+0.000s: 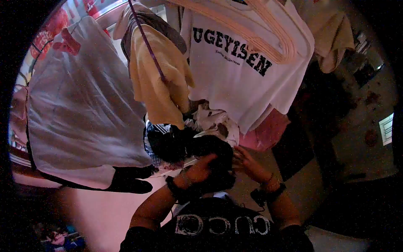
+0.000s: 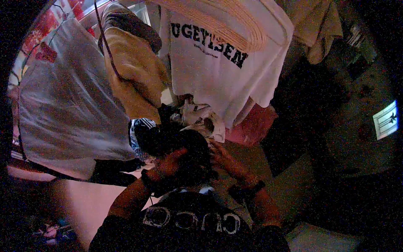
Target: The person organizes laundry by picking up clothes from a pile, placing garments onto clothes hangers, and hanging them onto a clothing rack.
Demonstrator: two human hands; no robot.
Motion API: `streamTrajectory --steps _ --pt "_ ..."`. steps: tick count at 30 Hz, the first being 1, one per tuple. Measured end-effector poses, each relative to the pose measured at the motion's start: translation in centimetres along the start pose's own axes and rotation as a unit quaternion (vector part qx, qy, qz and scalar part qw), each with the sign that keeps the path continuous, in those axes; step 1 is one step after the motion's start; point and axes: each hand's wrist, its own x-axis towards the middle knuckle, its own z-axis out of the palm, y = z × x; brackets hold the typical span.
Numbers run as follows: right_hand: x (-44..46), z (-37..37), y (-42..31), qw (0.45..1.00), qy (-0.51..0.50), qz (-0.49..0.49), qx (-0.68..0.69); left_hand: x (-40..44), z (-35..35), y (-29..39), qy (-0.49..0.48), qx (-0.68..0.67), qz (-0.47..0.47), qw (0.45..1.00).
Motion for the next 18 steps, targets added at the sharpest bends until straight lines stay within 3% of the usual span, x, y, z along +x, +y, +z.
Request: streamTrajectory --steps 1,3,5,10,12,13,14,15,16,18 --pt "0.7 0.3 -0.3 0.990 -0.015 -0.094 -0.101 0.7 1.1 2.3 0.009 -0.001 0.003 1.000" --pt "1.8 1.0 -1.2 0.961 -0.033 -0.185 -0.201 1.9 2.4 6.5 -0.069 0.191 -0.025 0.979" --pt "2.6 1.9 -2.7 0.989 -0.028 -0.125 -0.076 2.5 2.7 7.0 -0.125 0.255 -0.049 0.958" --pt "3.6 1.8 -4.0 0.996 0.005 -0.061 -0.063 1.7 0.8 7.6 -0.143 0.295 -0.033 0.944" --pt "4.0 2.1 -4.7 0.995 0.040 -0.066 -0.066 0.9 -0.6 8.3 -0.047 0.352 0.009 0.935" --pt "4.2 2.1 -5.5 0.998 0.045 -0.045 0.023 -0.1 -1.3 7.8 -0.048 0.353 0.012 0.934" --pt "4.4 1.9 -6.2 0.992 0.050 -0.024 0.111 -1.4 -2.0 6.6 0.067 0.333 -0.004 0.940" --pt "4.8 1.6 -6.1 0.992 0.053 -0.027 0.111 -2.2 -2.6 5.8 0.182 0.308 -0.020 0.934" --pt "5.3 1.0 -5.6 0.995 0.069 -0.020 0.074 -2.5 -3.1 5.8 0.181 0.308 -0.017 0.934" --pt "5.4 0.6 -5.2 0.995 0.088 -0.015 0.036 -2.7 -3.5 6.1 0.259 0.141 -0.110 0.949"
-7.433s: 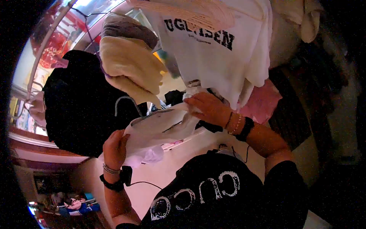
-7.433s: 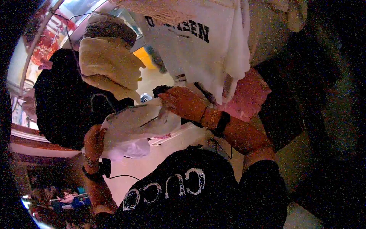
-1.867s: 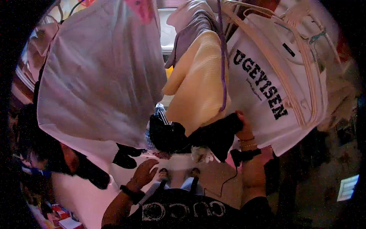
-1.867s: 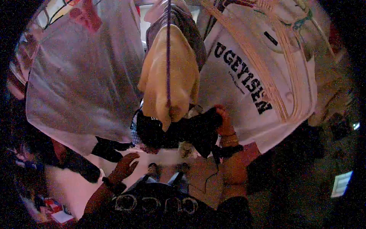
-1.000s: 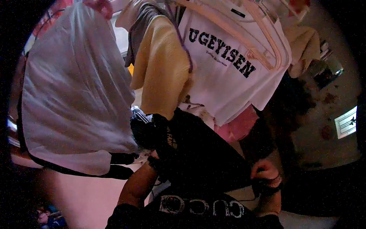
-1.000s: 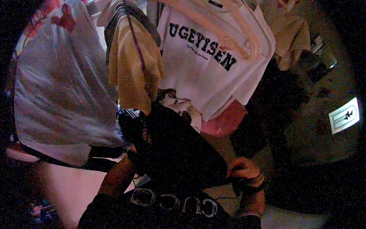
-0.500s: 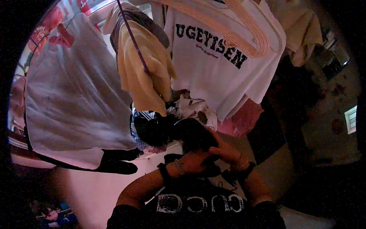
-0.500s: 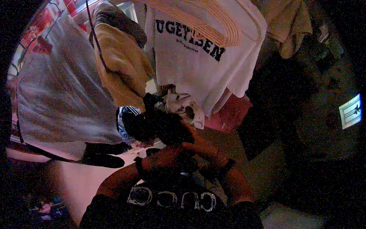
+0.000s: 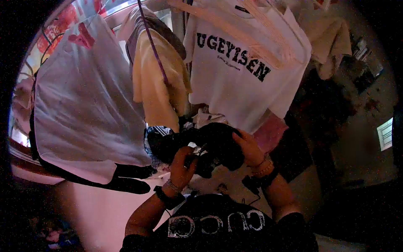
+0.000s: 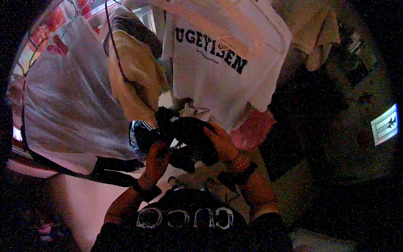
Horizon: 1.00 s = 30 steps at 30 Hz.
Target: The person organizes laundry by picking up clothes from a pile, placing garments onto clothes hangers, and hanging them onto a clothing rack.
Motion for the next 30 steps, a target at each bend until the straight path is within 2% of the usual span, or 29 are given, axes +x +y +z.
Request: streamTrajectory --steps 1,3,4,5,6,7,8,9,11,12,13,14,15,16,17,19,20,22,23,24,28,30 --pt "-0.2 -0.1 -0.1 0.982 -0.025 -0.088 -0.168 0.2 0.2 0.4 -0.002 -0.001 0.005 1.000" --pt "-1.3 0.0 -0.7 0.925 -0.036 -0.177 -0.336 0.8 0.9 1.9 0.004 0.091 0.075 0.993" --pt "-2.4 1.4 -1.9 0.901 -0.051 -0.158 -0.401 1.2 1.2 2.9 0.001 0.087 0.089 0.992" --pt "-3.1 2.4 -2.7 0.873 -0.062 -0.138 -0.464 1.4 1.5 3.8 0.001 0.008 0.076 0.997" --pt "-3.1 2.8 -3.0 0.871 -0.048 -0.145 -0.468 1.7 1.8 4.4 -0.002 -0.070 0.063 0.996" --pt "-3.0 3.2 -3.1 0.909 -0.073 -0.092 -0.400 1.8 1.9 4.0 -0.007 -0.072 0.076 0.995" --pt "-2.9 3.1 -3.2 0.939 -0.099 -0.038 -0.326 1.9 2.0 3.2 0.019 0.032 0.113 0.993" --pt "-2.4 2.2 -1.8 0.939 -0.089 -0.046 -0.328 2.1 2.1 2.4 0.049 0.135 0.149 0.978" --pt "-1.4 0.5 0.6 0.940 -0.172 -0.060 -0.289 2.2 2.7 1.0 0.031 0.133 0.143 0.980" --pt "-1.5 0.2 0.8 0.937 -0.198 -0.067 -0.278 1.3 3.4 0.2 0.011 0.037 0.093 0.995" --pt "-1.5 0.2 0.8 0.864 -0.225 -0.096 -0.440 1.4 3.6 0.2 -0.021 -0.057 0.039 0.997" --pt "-1.2 -0.4 2.5 0.817 -0.227 -0.107 -0.519 1.7 3.5 0.4 -0.026 -0.059 0.048 0.997" --pt "-0.9 -1.0 4.0 0.763 -0.229 -0.119 -0.592 2.0 3.1 2.2 -0.066 -0.031 -0.018 0.997" --pt "-1.4 -1.1 3.6 0.768 -0.235 -0.115 -0.585 2.6 3.2 3.5 -0.106 -0.002 -0.084 0.991" --pt "-1.6 -1.1 3.2 0.793 -0.240 -0.108 -0.550 3.1 3.5 3.9 -0.113 -0.002 -0.072 0.991" --pt "-2.4 -1.0 1.9 0.839 -0.247 -0.103 -0.473 2.5 4.1 4.0 -0.065 -0.045 -0.009 0.997" --pt "-2.7 -0.8 1.5 0.855 -0.250 -0.105 -0.442 2.5 4.2 3.9 -0.063 -0.016 0.028 0.997" --pt "-2.8 -0.5 1.2 0.859 -0.253 -0.113 -0.430 2.5 4.0 4.6 -0.061 -0.039 0.034 0.997" --pt "-2.6 -0.5 1.7 0.846 -0.257 -0.115 -0.452 2.5 3.9 5.2 -0.054 -0.063 0.029 0.996" --pt "-2.5 -0.6 2.1 0.833 -0.260 -0.118 -0.474 2.5 3.8 5.8 -0.043 -0.028 0.014 0.999" --pt "-2.1 0.2 2.5 0.904 -0.170 -0.101 -0.378 2.2 3.4 5.5 -0.066 -0.117 0.013 0.991" --pt "-1.8 0.1 3.0 0.920 -0.139 -0.098 -0.353 2.4 2.9 3.9 -0.032 -0.058 0.047 0.997"
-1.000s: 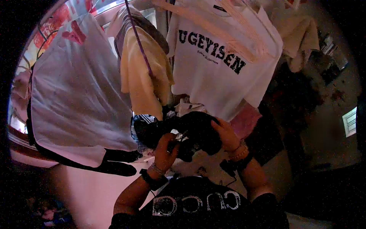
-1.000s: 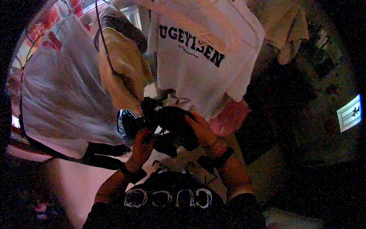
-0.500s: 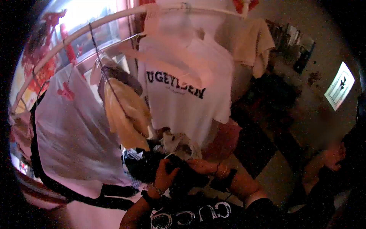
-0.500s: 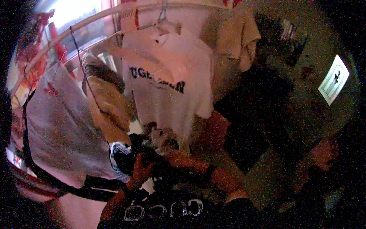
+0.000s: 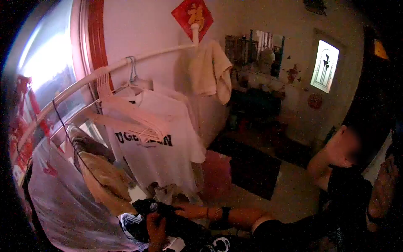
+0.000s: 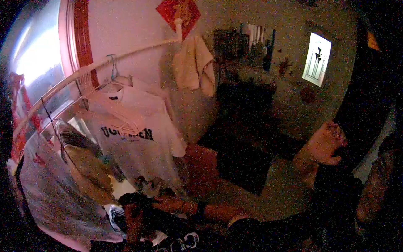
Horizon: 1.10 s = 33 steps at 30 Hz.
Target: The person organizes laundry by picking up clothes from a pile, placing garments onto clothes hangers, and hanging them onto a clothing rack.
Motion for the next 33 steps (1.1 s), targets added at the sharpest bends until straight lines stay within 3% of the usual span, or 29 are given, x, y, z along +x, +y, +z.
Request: streamTrajectory --steps 3,5,6,8,9,11,13,15,17,19,22,25,27,28,30,31,33 --pt "0.4 -0.5 0.2 0.997 -0.018 -0.028 0.070 0.4 -0.5 -3.4 -0.003 -0.002 0.043 0.999" --pt "-0.8 -0.3 -3.4 0.988 0.057 -0.082 0.117 -0.1 -0.2 -5.1 -0.002 -0.006 0.061 0.998" --pt "-1.4 -0.2 -4.9 0.988 0.044 -0.088 0.116 -0.5 -0.4 -4.4 0.002 -0.006 0.069 0.998" --pt "-2.2 -0.1 -7.0 0.989 0.090 -0.118 0.008 -1.1 -0.3 -0.7 -0.025 -0.048 0.044 0.998" --pt "-1.6 0.2 -6.4 0.989 0.076 -0.126 0.009 -1.1 0.0 1.5 -0.054 -0.090 0.008 0.994" --pt "0.8 1.3 -4.7 0.999 -0.013 -0.037 0.028 -0.9 -0.5 2.8 -0.059 -0.058 0.000 0.997" --pt "0.4 0.4 -7.0 0.998 -0.024 -0.042 0.031 -1.0 -1.0 3.7 -0.056 -0.027 -0.012 0.998" --pt "0.5 0.0 -7.2 0.998 -0.038 -0.047 0.033 -0.8 -1.3 3.6 -0.112 -0.047 -0.013 0.992" --pt "1.1 0.7 -5.9 0.996 0.028 -0.077 -0.020 -1.0 -1.1 1.2 -0.091 -0.046 0.004 0.995" --pt "0.6 -0.5 -7.7 0.996 0.011 -0.087 -0.032 -1.6 -1.2 1.1 -0.072 -0.044 0.022 0.996" --pt "1.3 -0.7 -7.6 0.992 0.016 -0.096 -0.078 -2.3 -1.7 2.6 -0.052 -0.156 0.015 0.986" --pt "2.3 -1.6 -8.7 0.983 0.020 -0.136 -0.122 -2.6 -2.3 3.0 -0.066 -0.102 0.004 0.993" --pt "2.1 -3.7 -12.0 0.978 -0.006 -0.160 -0.132 -2.3 -2.3 4.0 -0.052 0.070 0.092 0.992" --pt "1.8 -4.8 -13.8 0.980 -0.030 -0.150 -0.130 -2.1 -2.1 4.3 -0.056 0.059 0.074 0.994" --pt "2.4 -6.0 -13.5 0.972 0.007 -0.177 -0.153 -1.4 -2.0 4.4 -0.024 0.127 0.158 0.979" --pt "2.3 -7.3 -14.5 0.974 0.026 -0.187 -0.124 -1.4 -1.5 3.7 -0.030 0.117 0.143 0.982" --pt "1.5 -9.1 -16.1 0.976 0.049 -0.191 -0.095 -2.0 -1.6 1.1 -0.025 -0.036 -0.005 0.999"
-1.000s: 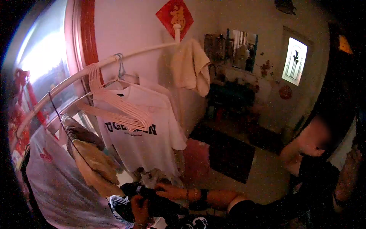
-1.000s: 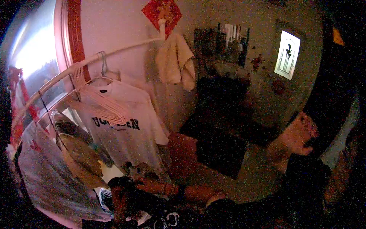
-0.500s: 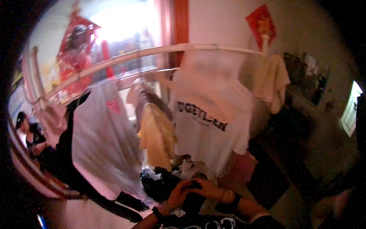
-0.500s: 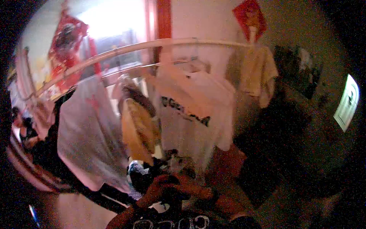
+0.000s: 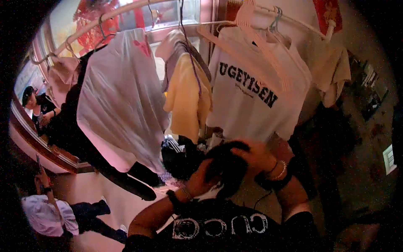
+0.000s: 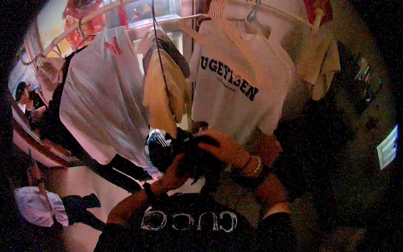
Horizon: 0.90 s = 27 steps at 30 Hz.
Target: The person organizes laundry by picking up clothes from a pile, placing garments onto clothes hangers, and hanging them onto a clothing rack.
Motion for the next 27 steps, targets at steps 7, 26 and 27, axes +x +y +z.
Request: streamTrajectory --steps 7,26,27 --pt "1.3 -5.0 1.8 0.998 0.019 0.034 0.044 3.5 -5.0 -5.3 -0.162 0.414 0.103 0.890" --pt "1.4 -7.8 14.0 0.993 0.045 0.093 -0.062 8.5 -7.8 8.4 -0.210 0.704 0.053 0.676" --pt "0.9 -8.1 14.2 0.995 0.019 0.100 -0.013 7.2 -8.0 8.4 -0.192 0.716 0.044 0.670"
